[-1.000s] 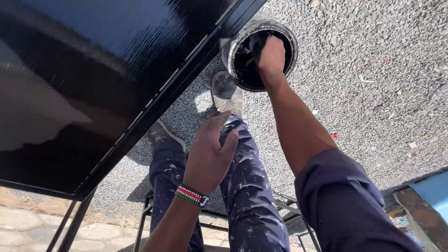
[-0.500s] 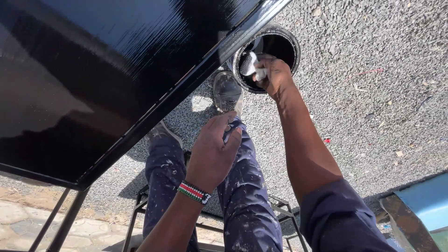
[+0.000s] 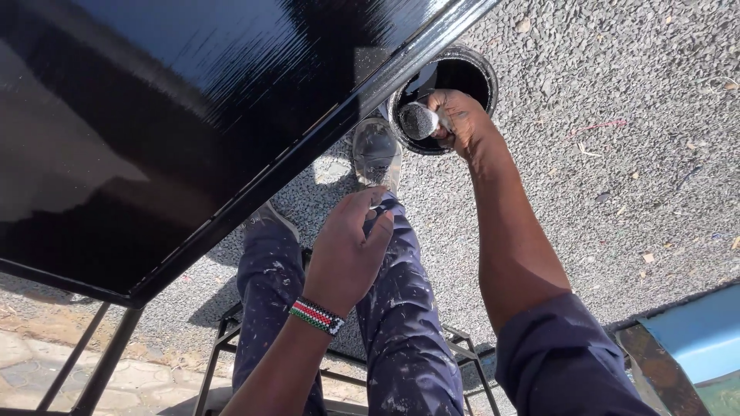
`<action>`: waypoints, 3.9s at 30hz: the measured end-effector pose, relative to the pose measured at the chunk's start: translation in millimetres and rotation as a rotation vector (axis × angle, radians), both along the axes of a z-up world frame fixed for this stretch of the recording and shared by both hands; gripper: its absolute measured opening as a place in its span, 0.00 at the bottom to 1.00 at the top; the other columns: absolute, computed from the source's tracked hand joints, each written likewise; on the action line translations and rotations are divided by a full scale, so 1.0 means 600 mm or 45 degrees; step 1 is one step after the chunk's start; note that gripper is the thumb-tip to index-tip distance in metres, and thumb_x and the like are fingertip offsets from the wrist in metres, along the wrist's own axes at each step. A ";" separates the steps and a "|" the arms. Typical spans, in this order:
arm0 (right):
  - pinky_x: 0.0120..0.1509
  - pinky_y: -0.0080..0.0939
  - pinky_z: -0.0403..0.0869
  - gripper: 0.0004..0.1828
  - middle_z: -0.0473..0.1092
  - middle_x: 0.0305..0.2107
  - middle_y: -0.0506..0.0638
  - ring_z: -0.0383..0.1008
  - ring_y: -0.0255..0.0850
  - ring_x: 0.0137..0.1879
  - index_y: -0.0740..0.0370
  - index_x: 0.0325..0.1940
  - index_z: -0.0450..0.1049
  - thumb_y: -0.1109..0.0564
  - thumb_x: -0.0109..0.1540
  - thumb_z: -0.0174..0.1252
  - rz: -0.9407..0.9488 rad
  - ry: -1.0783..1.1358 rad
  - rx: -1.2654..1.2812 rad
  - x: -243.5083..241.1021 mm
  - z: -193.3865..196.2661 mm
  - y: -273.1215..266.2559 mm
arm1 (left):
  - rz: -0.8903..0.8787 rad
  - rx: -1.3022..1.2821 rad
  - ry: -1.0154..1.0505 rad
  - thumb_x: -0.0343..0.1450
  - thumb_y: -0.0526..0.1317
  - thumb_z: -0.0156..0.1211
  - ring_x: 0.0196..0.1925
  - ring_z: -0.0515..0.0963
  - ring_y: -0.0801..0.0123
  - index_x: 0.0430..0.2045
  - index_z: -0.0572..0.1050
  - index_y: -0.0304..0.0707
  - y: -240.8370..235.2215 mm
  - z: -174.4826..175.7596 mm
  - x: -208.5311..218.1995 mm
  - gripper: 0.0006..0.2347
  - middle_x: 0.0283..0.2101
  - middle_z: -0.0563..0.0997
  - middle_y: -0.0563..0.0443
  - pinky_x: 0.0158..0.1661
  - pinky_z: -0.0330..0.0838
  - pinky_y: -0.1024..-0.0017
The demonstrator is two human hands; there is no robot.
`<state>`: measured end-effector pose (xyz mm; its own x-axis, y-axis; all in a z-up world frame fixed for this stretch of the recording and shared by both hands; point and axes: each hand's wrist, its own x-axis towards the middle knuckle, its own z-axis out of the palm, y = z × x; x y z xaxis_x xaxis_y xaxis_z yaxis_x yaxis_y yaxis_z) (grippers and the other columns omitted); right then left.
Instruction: The person holds a paint bucket and uses a white cloth to apply black paint to a metal table. They repeatedly dip the cloth into the bucket and wipe the paint onto the table's surface.
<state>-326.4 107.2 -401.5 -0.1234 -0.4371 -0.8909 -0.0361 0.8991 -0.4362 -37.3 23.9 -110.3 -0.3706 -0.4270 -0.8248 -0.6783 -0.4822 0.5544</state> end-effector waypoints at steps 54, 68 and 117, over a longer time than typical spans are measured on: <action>0.35 0.36 0.62 0.11 0.68 0.28 0.50 0.76 0.45 0.34 0.59 0.48 0.73 0.57 0.61 0.57 -1.277 -0.078 0.264 0.121 0.133 -0.033 | 0.031 0.020 -0.025 0.86 0.49 0.52 0.65 0.89 0.42 0.74 0.77 0.36 0.019 -0.018 0.016 0.24 0.64 0.84 0.34 0.52 0.92 0.41; 0.49 0.38 0.88 0.21 0.89 0.58 0.53 0.91 0.37 0.47 0.58 0.73 0.84 0.55 0.75 0.67 -0.002 0.749 0.056 0.075 0.022 -0.056 | -0.076 0.115 -0.099 0.82 0.56 0.48 0.67 0.85 0.56 0.78 0.75 0.46 0.020 -0.040 0.005 0.28 0.75 0.81 0.46 0.56 0.84 0.48; 0.28 0.36 0.83 0.16 0.79 0.36 0.58 0.82 0.44 0.29 0.56 0.58 0.83 0.55 0.66 0.64 -0.799 -1.070 -0.163 0.006 0.419 -0.073 | 0.551 -0.180 0.045 0.86 0.50 0.56 0.51 0.97 0.52 0.64 0.88 0.44 0.003 0.150 0.066 0.18 0.50 0.95 0.39 0.53 0.92 0.46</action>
